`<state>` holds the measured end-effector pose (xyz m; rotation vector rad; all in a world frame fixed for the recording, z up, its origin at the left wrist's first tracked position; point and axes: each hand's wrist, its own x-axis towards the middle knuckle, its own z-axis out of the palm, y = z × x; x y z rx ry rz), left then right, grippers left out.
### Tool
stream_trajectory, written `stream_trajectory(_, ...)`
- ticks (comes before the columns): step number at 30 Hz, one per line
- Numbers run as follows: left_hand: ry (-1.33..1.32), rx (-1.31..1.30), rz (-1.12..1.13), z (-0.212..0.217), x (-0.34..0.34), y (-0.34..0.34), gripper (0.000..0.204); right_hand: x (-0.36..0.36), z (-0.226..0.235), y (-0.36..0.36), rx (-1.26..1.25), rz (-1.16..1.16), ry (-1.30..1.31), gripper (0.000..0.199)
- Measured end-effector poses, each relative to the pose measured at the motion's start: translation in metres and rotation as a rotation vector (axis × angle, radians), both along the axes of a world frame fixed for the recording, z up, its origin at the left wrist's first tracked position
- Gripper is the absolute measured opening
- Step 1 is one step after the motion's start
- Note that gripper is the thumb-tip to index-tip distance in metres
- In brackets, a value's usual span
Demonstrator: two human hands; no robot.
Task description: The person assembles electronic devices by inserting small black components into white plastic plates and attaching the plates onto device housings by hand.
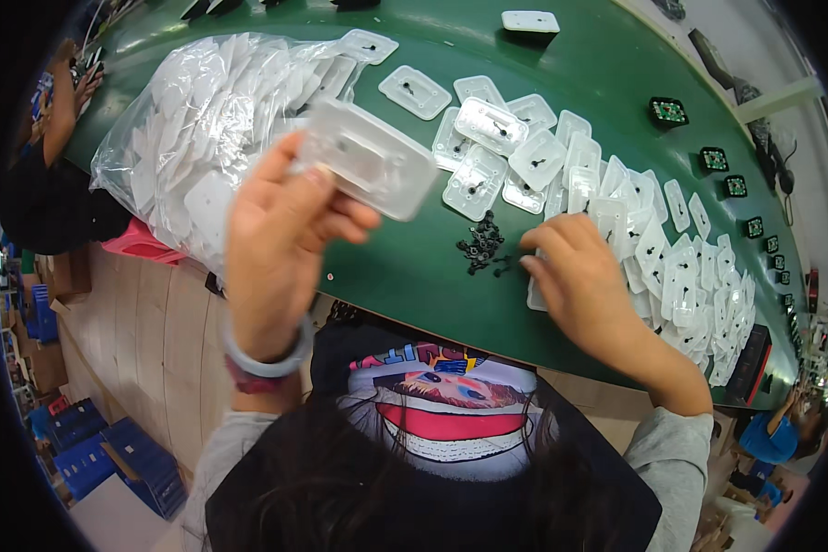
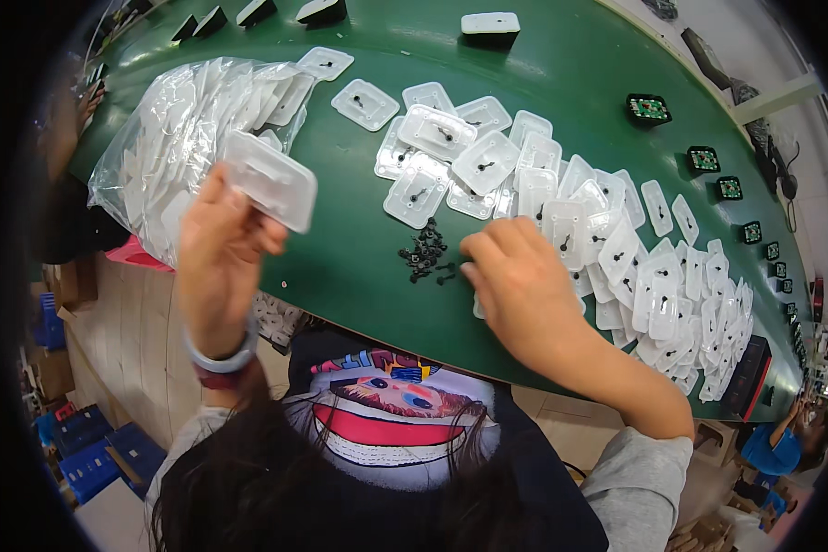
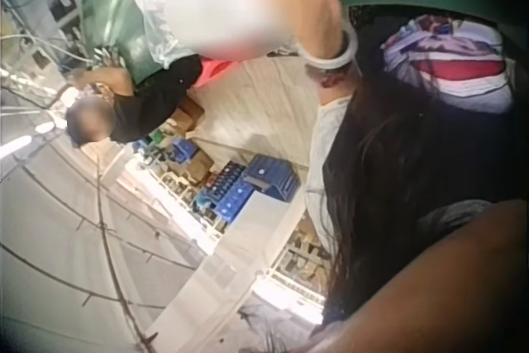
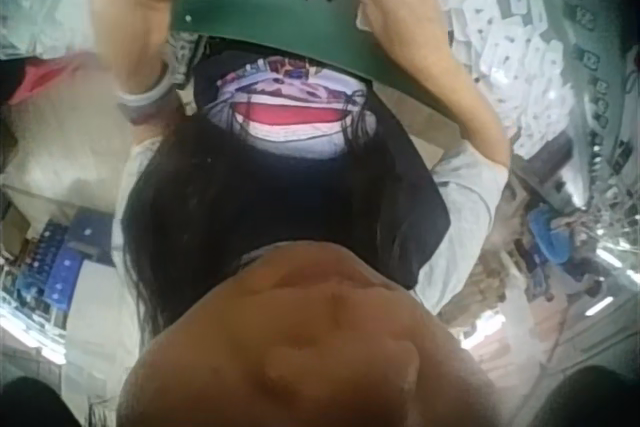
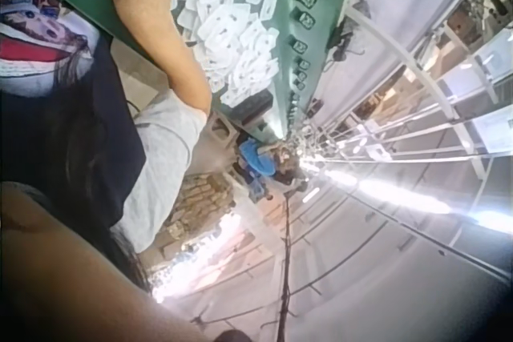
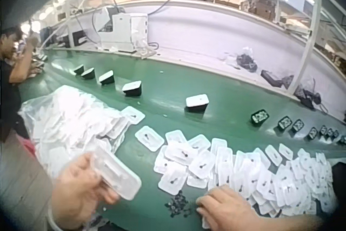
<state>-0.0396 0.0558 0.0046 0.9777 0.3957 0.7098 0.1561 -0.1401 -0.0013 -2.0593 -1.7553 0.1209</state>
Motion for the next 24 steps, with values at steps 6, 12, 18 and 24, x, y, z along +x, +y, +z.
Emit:
stream_trajectory(6,0.007,-0.234,-0.206,-0.017,0.017,-0.020,0.048,0.001,0.010,-0.011,0.044,-0.070,0.005,0.019)
stream_trajectory(12,0.036,-0.110,-0.222,-0.004,0.024,-0.028,0.051,-0.005,-0.003,-0.001,-0.011,0.078,0.007,0.020)
stream_trajectory(18,0.134,0.016,-0.196,-0.005,0.022,-0.033,0.054,-0.007,-0.003,0.004,-0.058,0.188,0.009,0.021)
stream_trajectory(24,0.145,-0.013,-0.206,-0.006,0.022,-0.033,0.050,-0.015,0.004,0.013,-0.262,0.280,-0.199,0.017)
